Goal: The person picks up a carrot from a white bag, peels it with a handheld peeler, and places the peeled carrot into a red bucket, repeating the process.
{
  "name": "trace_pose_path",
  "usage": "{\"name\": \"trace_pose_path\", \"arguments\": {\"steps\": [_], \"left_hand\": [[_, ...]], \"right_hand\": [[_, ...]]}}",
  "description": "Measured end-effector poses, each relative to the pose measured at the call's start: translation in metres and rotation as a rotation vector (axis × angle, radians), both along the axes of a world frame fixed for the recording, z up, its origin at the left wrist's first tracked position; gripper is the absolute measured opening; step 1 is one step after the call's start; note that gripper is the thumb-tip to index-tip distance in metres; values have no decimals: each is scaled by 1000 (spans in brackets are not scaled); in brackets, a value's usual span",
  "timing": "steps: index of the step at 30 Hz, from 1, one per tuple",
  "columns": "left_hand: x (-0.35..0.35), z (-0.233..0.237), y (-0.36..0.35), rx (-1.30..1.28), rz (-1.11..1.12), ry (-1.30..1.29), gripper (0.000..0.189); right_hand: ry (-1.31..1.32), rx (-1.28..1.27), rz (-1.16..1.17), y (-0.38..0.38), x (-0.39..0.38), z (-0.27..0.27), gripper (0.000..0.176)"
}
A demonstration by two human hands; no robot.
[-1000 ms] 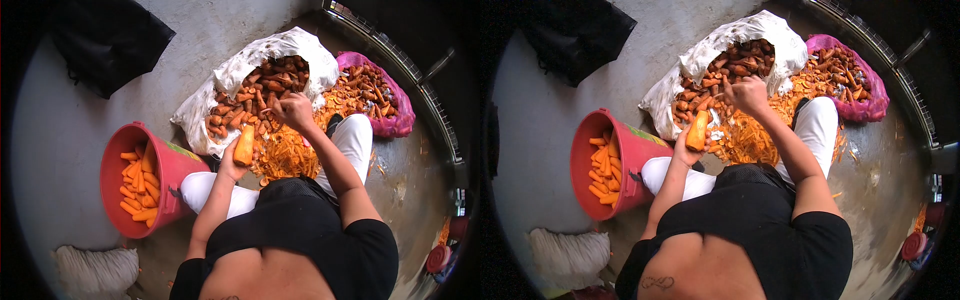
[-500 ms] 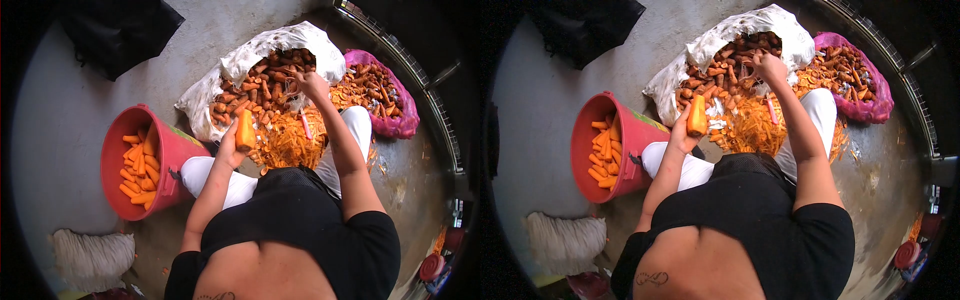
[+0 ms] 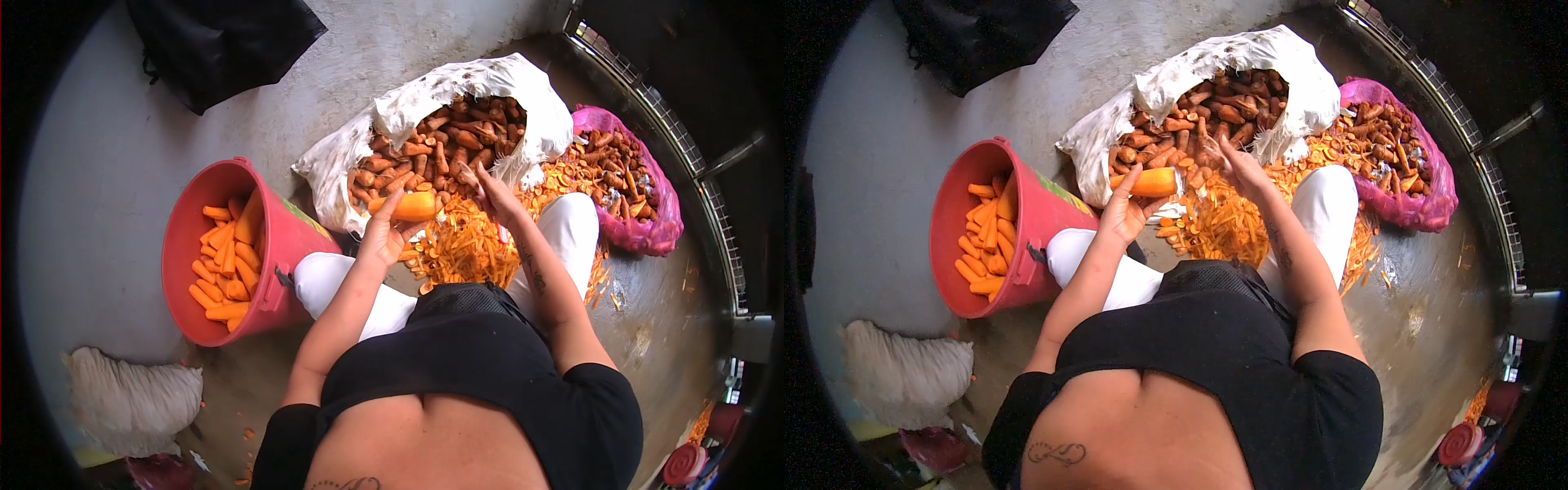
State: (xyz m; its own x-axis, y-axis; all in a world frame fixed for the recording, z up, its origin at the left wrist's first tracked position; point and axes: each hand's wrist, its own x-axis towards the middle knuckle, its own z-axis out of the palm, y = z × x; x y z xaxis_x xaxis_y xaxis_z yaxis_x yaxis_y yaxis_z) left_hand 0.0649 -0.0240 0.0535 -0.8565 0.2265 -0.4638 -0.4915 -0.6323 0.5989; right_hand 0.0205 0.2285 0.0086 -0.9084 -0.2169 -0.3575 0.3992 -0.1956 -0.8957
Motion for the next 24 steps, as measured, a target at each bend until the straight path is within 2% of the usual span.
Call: {"name": "trace_pose_path", "arguments": {"steps": [2,5,6,9,10,13,14,17,19,22,23,24], "left_hand": [[0,0,3,-47,27,7,51],[0,0,7,-110,57,44,58],[-1,-1,8,-129,64,61,60],[-3,-8,12,-242,34,73,66],[-3,-8,13,-251,15,65,67],[1,0,16,-278,-63,72,71],[4,5,15,-285,-101,97,72],[6,13,16,-304,-138,147,74],[6,12,18,-277,-121,167,74],[8,6,21,-158,-18,240,57],[10,3,21,-138,1,278,52],[15,7,24,-163,30,309,38]], "right_hand": [[8,-128,64,-7,0,-16,59],[139,-55,213,-20,7,-5,62],[142,-52,213,-27,16,21,65],[157,-88,239,-37,19,18,62],[187,-87,208,-42,24,26,52],[204,65,239,-41,23,23,40],[191,43,194,-42,25,23,32],[100,-63,167,-43,26,17,29],[70,-155,54,-49,27,20,31],[42,-343,-62,-51,29,40,37],[23,-221,-7,-47,29,44,38],[4,-99,46,-40,29,45,41]]}}
